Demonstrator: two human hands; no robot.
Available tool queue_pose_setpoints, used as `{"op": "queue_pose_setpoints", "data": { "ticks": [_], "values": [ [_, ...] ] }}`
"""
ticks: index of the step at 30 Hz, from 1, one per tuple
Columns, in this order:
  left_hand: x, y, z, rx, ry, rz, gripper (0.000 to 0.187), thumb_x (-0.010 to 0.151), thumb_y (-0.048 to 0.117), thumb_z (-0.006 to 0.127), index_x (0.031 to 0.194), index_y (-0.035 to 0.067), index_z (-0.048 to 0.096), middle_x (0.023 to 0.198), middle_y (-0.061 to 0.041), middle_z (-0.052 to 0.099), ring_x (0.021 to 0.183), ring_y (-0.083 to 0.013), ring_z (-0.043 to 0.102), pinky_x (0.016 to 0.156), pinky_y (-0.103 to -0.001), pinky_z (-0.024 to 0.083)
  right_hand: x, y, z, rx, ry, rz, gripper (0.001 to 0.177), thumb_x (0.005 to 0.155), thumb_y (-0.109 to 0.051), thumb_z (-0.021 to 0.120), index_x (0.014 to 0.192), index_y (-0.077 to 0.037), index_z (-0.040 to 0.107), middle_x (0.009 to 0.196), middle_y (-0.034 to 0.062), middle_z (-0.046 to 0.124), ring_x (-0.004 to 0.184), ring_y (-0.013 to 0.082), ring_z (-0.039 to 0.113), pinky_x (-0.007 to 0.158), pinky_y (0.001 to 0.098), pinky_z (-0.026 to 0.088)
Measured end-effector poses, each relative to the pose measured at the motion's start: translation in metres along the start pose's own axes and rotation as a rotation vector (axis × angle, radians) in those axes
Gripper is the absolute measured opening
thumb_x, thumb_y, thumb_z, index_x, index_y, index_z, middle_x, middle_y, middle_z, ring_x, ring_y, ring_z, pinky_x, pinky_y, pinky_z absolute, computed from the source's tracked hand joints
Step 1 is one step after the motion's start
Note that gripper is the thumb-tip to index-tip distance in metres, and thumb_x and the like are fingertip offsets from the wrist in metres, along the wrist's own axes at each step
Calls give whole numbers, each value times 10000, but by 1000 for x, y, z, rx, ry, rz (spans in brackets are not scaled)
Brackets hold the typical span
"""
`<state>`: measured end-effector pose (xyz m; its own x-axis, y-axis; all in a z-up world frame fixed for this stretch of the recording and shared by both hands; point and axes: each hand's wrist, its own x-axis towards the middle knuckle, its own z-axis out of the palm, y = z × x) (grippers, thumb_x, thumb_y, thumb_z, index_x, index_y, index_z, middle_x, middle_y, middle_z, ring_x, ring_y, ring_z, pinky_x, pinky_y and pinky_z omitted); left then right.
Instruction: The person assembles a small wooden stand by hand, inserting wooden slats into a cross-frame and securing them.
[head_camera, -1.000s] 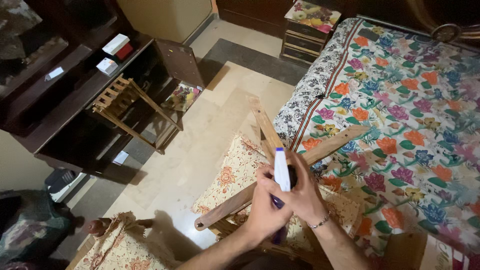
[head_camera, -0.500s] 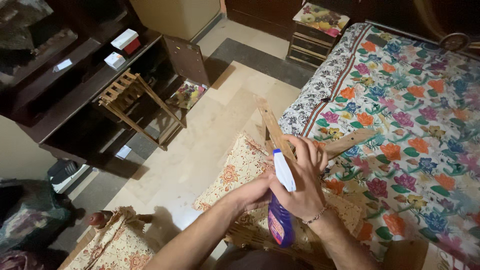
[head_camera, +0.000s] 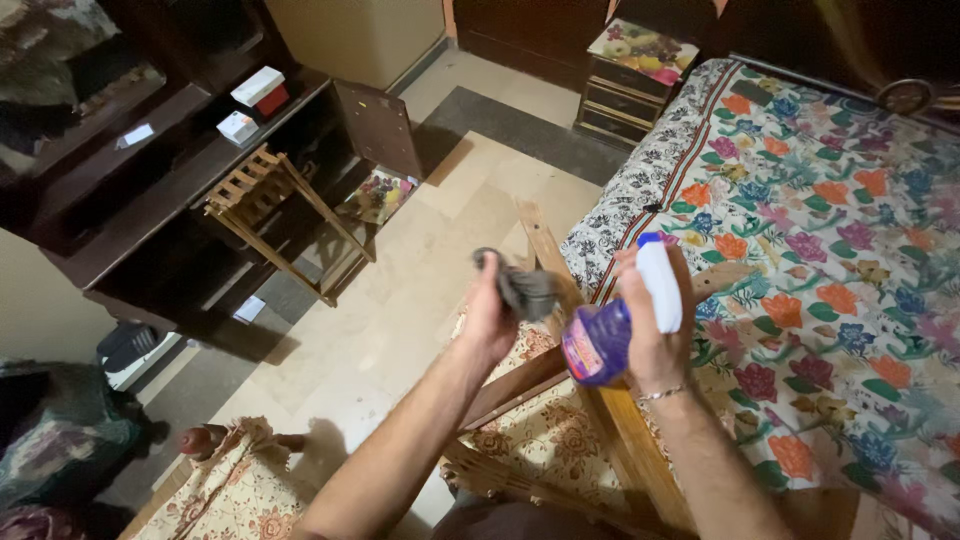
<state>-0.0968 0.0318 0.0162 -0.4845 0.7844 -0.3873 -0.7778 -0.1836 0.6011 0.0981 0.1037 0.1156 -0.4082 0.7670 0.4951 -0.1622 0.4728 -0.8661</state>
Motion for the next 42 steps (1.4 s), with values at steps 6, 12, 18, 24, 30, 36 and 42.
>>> {"op": "queue_pose_setpoints", "data": {
  "ticks": [6, 12, 18, 24, 30, 36, 42],
  "values": [
    [49, 11, -51, -101, 1, 91, 529, 1060, 585, 468, 1206, 84, 554, 1069, -116, 650, 999, -278, 650, 935, -484, 520, 29, 18, -9, 147, -110, 551, 529, 1007, -542, 547, 912, -26, 608, 751, 62, 647, 534, 160, 668, 477, 320, 566],
    [51, 40, -56, -41, -145, -5, 420, 1061, 453, 331, 1237, 114, 506, 1166, -123, 677, 1095, -355, 690, 987, -514, 532, 46, 25, -3, -263, -287, 614, 554, 953, -530, 614, 742, -25, 700, 632, 62, 666, 463, 182, 652, 451, 330, 515],
    [58, 52, -71, -15, -207, 51, 432, 1098, 462, 321, 1266, 99, 482, 1184, -151, 664, 1101, -373, 678, 975, -514, 545, 48, 16, -12, -648, -387, 466, 547, 914, -503, 701, 643, -28, 724, 502, 83, 641, 484, 184, 666, 509, 355, 526],
    [62, 52, -75, 0, -178, 23, 456, 1083, 469, 312, 1286, 107, 501, 1165, -148, 675, 1053, -363, 691, 946, -504, 555, 39, 30, -26, -653, -399, 206, 435, 855, -464, 734, 780, -36, 743, 526, 98, 641, 475, 189, 662, 479, 362, 493],
    [62, 47, -77, 40, -150, 12, 469, 1086, 470, 308, 1299, 101, 504, 1142, -134, 677, 1057, -338, 676, 947, -499, 543, 24, 35, -40, -784, -522, 335, 493, 868, -491, 756, 727, -19, 776, 548, 106, 692, 466, 201, 632, 472, 372, 489],
    [62, 44, -71, 56, -180, 0, 480, 1086, 463, 310, 1303, 81, 502, 1140, -137, 681, 1075, -341, 669, 966, -493, 534, 18, 38, -58, -779, -550, 355, 416, 846, -476, 746, 772, -70, 797, 550, 67, 713, 449, 166, 653, 457, 348, 522],
    [64, 39, -71, 90, -223, 27, 489, 1092, 478, 318, 1297, 79, 513, 1126, -131, 677, 1075, -334, 672, 956, -489, 539, -12, 51, -87, -852, -647, 399, 481, 756, -549, 792, 684, -73, 804, 521, 38, 712, 439, 151, 645, 459, 343, 500]
  ]
}}
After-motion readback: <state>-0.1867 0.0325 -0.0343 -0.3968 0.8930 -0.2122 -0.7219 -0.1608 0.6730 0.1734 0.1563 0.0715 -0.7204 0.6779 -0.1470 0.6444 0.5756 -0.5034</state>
